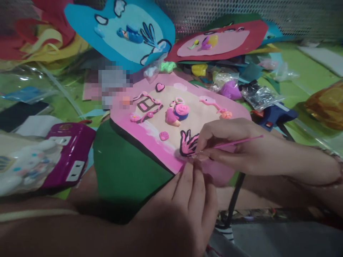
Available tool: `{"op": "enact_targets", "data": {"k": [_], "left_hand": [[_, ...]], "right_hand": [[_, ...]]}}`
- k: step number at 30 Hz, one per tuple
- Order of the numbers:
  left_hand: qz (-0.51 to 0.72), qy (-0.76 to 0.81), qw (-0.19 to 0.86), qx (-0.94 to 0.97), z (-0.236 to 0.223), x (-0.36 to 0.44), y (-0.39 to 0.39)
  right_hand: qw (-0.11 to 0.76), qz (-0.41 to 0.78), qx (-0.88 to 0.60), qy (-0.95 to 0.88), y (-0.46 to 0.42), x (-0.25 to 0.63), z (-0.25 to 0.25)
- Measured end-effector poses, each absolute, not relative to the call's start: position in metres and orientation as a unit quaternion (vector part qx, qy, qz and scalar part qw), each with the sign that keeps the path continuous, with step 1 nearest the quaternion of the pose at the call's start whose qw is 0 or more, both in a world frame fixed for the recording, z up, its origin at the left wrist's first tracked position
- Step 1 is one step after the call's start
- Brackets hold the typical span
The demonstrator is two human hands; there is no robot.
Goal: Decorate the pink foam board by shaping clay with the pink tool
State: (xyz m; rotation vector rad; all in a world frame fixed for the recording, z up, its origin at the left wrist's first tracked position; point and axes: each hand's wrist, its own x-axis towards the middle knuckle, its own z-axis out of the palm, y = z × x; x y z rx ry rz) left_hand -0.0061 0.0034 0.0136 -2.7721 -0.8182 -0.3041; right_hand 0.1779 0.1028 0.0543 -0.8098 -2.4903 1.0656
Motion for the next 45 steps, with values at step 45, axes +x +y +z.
{"op": "enact_targets", "data": {"k": [45], "left_hand": [[-0.069, -0.267, 0.127, -0.953, 0.015, -0.007, 0.006]], "right_hand": [[0.129, 0.471, -0.261, -0.833, 0.114, 0.181, 0.054]]}}
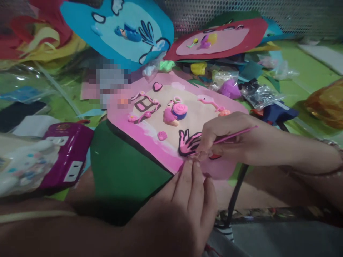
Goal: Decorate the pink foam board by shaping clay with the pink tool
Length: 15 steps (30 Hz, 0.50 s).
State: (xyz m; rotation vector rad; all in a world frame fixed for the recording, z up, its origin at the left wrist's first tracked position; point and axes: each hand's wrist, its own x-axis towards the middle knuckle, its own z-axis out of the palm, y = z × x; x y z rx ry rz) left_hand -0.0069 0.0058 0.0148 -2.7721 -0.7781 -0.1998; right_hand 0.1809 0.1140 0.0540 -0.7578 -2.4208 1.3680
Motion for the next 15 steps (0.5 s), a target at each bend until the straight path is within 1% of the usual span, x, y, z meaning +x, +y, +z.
{"op": "enact_targets", "data": {"k": [7, 12, 15], "left_hand": [[-0.066, -0.275, 0.116, -0.952, 0.0162, -0.0064, 0.0029], [-0.077, -0.273, 0.12, -0.951, 0.0161, -0.0063, 0.0036], [-0.082, -0.278, 0.121, -0.95, 0.0156, -0.0064, 0.0038]], "right_hand": [[0.112, 0.462, -0.26, -0.84, 0.1157, 0.185, 0.0531], [0.142, 0.454, -0.25, -0.843, 0.1144, 0.1828, 0.0531], [0.142, 0.445, -0.24, -0.851, 0.1133, 0.1814, 0.0525]]}}
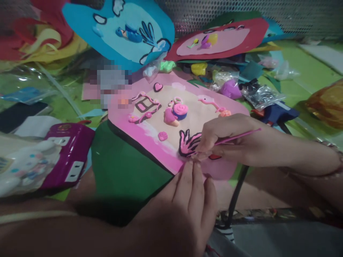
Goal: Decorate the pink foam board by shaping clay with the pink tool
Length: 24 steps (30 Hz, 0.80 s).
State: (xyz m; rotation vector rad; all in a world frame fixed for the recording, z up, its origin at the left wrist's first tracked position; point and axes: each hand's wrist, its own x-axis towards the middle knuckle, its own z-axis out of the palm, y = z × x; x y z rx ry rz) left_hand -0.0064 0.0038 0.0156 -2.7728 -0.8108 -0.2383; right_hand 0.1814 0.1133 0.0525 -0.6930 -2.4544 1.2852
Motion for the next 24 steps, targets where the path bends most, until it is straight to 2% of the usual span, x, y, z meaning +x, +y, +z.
{"op": "enact_targets", "data": {"k": [7, 11, 24], "left_hand": [[-0.078, -0.273, 0.12, -0.951, 0.015, -0.008, 0.003], [-0.117, -0.284, 0.117, -0.944, 0.012, -0.006, 0.006], [-0.162, -0.311, 0.117, -0.929, 0.011, -0.003, 0.014]], "right_hand": [[0.148, 0.458, -0.234, -0.845, 0.113, 0.178, 0.05], [0.153, 0.438, -0.265, -0.845, 0.111, 0.179, 0.053], [0.266, 0.369, -0.317, -0.832, 0.109, 0.181, 0.059]]}}
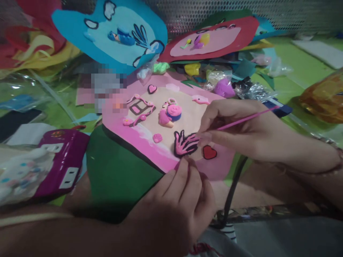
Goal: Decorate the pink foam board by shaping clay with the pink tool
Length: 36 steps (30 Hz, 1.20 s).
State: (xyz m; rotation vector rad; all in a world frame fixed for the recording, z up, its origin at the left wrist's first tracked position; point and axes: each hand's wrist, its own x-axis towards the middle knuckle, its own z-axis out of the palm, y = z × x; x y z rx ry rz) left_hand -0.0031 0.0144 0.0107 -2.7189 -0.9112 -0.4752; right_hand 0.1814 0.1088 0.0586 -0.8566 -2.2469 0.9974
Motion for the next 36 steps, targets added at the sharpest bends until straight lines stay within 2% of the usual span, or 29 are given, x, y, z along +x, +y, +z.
{"op": "enact_targets", "data": {"k": [7, 17, 24, 36], "left_hand": [[-0.137, -0.304, 0.132, -0.933, 0.012, -0.005, 0.012], [-0.057, -0.332, 0.128, -0.933, 0.021, -0.007, 0.009], [-0.042, -0.348, 0.128, -0.928, 0.018, -0.009, 0.008], [-0.022, -0.321, 0.14, -0.936, 0.02, -0.009, 0.009]], "right_hand": [[0.252, 0.32, -0.281, -0.869, 0.11, 0.185, 0.052], [0.264, 0.372, -0.283, -0.844, 0.116, 0.188, 0.05], [0.198, 0.436, -0.287, -0.83, 0.115, 0.187, 0.05], [0.177, 0.384, -0.273, -0.864, 0.113, 0.185, 0.049]]}}
